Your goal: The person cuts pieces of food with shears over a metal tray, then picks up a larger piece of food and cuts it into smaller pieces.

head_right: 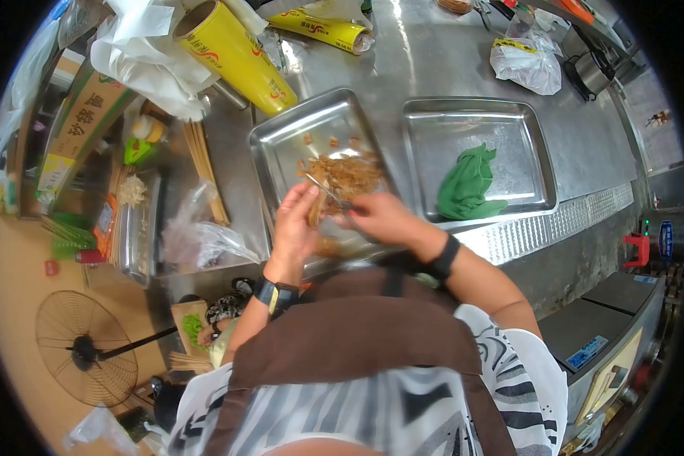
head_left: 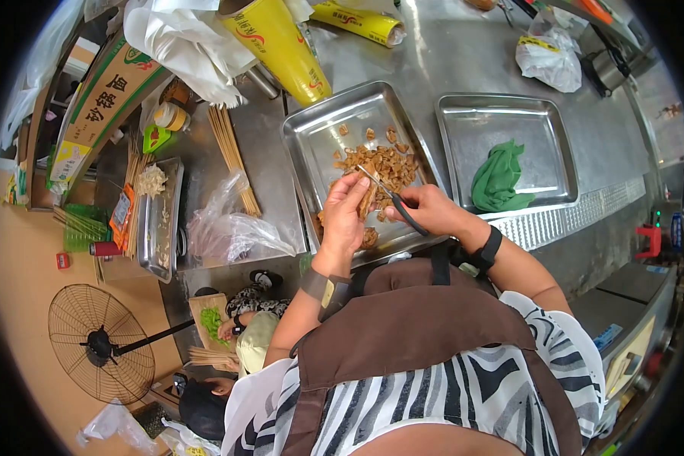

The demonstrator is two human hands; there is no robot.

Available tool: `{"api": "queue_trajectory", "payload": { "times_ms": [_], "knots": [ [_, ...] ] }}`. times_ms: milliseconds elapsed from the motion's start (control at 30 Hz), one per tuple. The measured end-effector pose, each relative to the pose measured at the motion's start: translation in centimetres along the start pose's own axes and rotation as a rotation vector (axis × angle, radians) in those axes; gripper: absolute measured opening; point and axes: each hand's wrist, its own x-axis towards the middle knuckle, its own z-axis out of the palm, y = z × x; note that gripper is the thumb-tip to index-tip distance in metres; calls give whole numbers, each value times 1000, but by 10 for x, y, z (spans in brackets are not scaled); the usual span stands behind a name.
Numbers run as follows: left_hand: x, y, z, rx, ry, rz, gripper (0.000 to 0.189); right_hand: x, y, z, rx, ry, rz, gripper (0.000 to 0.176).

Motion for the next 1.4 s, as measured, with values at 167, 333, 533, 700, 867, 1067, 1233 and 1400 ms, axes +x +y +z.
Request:
{"api": "queue_trajectory", "payload": {
  "times_ms": [167,333,533,700,867,1067,1233,1400],
  "knots": [
    [0,-2,-6,29,50,-49,22,5,11,3,17,17,1,37],
    [-4,0,-10,-78,24,-100,27,5,17,-1,81,53,57,37],
    [-2,3,-6,-40,69,8,32,-9,12,-4,60,-57,50,39],
    [-3,2,-7,-35,73,13,26,-11,11,0,-56,-84,38,41],
    [-4,-3,-6,-18,47,0,23,-11,-2,-1,-77,-39,45,42],
    [-5,1,-5,-10,65,-46,24,-13,2,0,-116,-30,61,45],
    [-6,3,-10,-3,53,-69,23,-15,0,0,-163,-3,24,43],
    [-7,2,-9,7,37,-108,22,-13,0,3,-192,34,9,43]
  ]
}}
